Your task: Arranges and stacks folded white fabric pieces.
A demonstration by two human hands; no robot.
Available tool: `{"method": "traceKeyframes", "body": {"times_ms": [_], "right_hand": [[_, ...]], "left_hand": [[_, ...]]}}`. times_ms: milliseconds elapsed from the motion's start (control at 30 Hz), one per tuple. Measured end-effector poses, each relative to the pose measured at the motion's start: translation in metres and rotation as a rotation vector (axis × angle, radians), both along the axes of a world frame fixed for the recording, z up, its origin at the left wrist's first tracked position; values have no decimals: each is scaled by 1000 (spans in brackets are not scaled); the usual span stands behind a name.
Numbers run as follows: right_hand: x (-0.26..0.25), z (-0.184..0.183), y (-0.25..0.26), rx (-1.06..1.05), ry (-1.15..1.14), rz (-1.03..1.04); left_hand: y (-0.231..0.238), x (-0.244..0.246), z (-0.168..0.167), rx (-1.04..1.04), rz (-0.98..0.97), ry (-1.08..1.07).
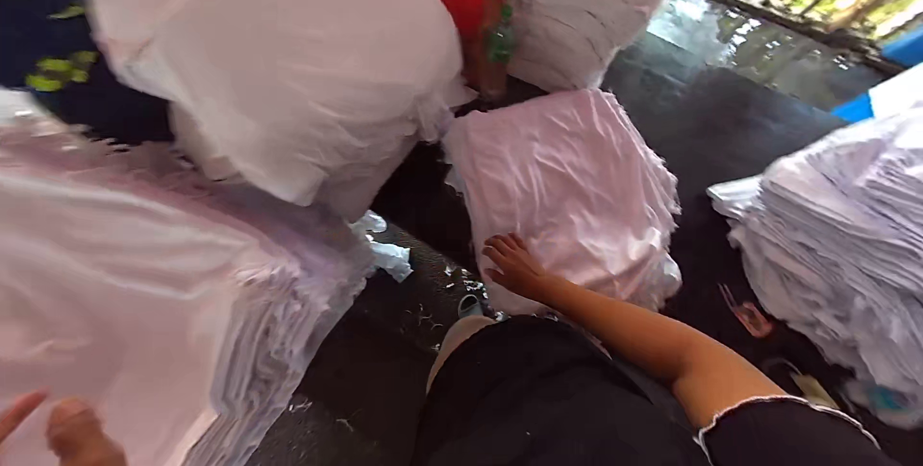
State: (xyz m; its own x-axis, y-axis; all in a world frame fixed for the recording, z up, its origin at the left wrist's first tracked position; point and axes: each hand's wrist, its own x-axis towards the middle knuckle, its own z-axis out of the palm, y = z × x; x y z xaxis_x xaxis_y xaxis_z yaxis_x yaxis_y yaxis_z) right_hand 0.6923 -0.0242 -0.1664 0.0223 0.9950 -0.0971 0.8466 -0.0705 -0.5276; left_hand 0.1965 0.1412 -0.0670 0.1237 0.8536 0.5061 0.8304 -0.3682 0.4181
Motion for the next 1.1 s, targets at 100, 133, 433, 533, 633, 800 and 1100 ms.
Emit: {"method": "traceKeyframes", "body": {"times_ms": [100,133,433,533,633,800,1100], "right_hand": [[44,-35,-93,24,-171,-172],[54,-45,-123,53,-230,-222],[76,-58,-237,143,380,-1254],[75,-52,-222,-20,672,-1218],[102,-25,-225,-73,702,-1185],[155,2,-291,-68,552,-1239],[125,-29,-277,252,-59,-831]], "left_hand": [[-10,143,-2,-123,-321,-23],[-18,186,-9,-195,-440,-7],[-98,401,-107,-1058,-686,135],[-114,419,-146,-1150,-517,46],[-110,420,-144,-1070,-445,50],[-83,408,-124,-1071,-307,24],[-32,442,-100,-817,-380,81]]}}
